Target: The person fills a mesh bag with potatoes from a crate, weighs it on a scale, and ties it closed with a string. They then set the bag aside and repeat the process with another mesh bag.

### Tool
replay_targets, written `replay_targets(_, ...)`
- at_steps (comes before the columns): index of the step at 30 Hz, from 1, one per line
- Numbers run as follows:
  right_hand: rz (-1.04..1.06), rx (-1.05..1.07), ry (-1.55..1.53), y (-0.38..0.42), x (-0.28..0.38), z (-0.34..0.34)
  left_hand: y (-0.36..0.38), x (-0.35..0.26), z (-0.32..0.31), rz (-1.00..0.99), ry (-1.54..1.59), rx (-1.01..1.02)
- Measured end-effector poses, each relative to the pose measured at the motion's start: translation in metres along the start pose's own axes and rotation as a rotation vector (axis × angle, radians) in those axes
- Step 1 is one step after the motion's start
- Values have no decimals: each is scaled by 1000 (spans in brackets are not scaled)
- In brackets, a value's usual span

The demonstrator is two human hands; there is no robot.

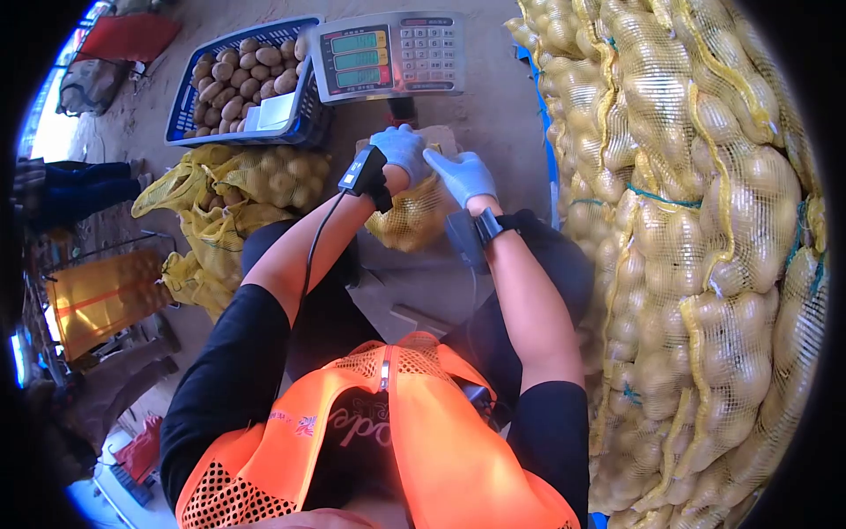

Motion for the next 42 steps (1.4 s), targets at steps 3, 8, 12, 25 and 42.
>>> replay_targets(3,106,15,252,-26,-15,-13,-2,-3,2,-3,-92,1)
replay_targets(8,146,-109,274,-28,-15,-12,-21,4,-15,54,-117,63)
replay_targets(12,301,-90,69,-16,-2,-13,-20,7,-11,64,-171,47)
replay_targets(25,323,-92,-714,53,19,44,70,133,126,187,671,-581)
replay_targets(42,381,429,-198,71,54,-6,31,71,25,-146,357,-51)
Point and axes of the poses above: each hand's wrist, its own y-axis away from the middle knuckle, its own z-axis out of the back of the hand, x = y × z, the point moved 9 cm from there along -y, towards the middle knuckle, and after that the axes turned 4 degrees about -y, right-handed, at the moved point
